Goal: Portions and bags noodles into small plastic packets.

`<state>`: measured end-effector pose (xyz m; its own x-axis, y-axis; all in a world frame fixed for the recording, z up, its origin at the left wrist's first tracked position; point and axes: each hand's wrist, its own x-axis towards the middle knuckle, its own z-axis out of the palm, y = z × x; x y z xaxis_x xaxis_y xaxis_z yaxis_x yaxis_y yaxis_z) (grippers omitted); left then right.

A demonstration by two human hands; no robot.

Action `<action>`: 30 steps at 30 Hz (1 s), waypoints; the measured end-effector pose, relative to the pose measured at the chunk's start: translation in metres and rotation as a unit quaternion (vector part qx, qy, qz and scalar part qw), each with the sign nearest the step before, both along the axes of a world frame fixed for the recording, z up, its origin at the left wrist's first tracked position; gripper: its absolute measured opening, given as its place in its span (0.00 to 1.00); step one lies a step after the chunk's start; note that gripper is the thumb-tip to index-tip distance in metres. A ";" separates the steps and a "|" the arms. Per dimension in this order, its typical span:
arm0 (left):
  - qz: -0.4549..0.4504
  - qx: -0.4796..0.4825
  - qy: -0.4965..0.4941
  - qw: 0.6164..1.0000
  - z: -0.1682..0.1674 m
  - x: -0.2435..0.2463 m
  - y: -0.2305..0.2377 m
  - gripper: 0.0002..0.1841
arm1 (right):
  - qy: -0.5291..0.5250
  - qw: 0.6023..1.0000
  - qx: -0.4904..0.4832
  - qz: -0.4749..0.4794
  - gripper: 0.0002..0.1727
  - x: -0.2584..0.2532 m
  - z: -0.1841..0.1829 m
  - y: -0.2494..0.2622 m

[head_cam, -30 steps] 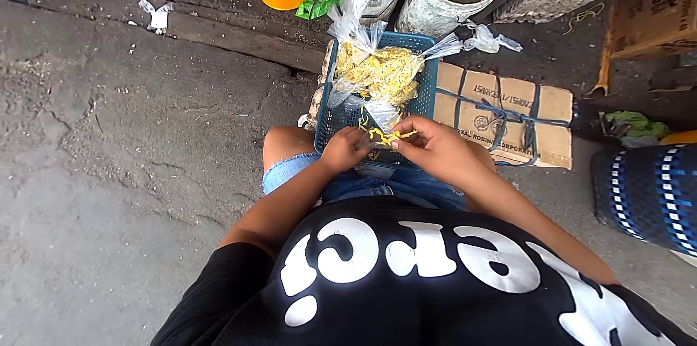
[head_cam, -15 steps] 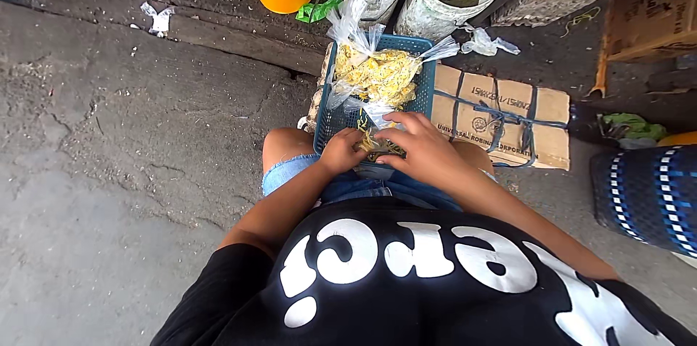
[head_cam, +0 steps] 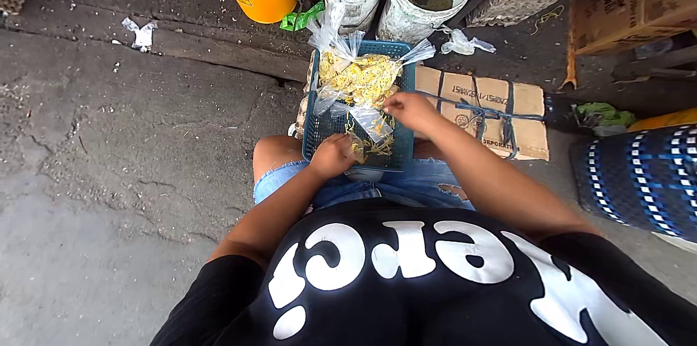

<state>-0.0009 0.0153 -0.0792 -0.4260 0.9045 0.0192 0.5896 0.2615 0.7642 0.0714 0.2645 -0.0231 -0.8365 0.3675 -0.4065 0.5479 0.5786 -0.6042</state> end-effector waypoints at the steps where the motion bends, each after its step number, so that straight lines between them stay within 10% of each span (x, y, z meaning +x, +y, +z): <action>1: 0.001 -0.002 0.006 1.000 -0.001 0.001 -0.001 0.15 | -0.039 0.999 0.022 0.030 0.15 -0.001 -0.019 -0.006; 6: -0.002 -0.010 0.009 1.000 0.000 0.001 -0.002 0.14 | -0.151 0.964 0.131 0.177 0.29 -0.003 -0.055 -0.042; 15: -0.010 -0.032 0.008 0.999 0.003 0.002 0.002 0.14 | -0.183 0.946 0.188 0.189 0.14 0.009 -0.047 -0.054; 22: -0.016 -0.071 -0.029 0.997 0.007 0.001 0.001 0.17 | 0.009 1.000 -0.007 -0.016 0.12 0.028 0.002 -0.029; 30: -0.029 -0.096 -0.033 0.994 0.008 -0.001 0.004 0.24 | 0.282 0.931 -0.230 -0.037 0.08 0.050 0.080 -0.051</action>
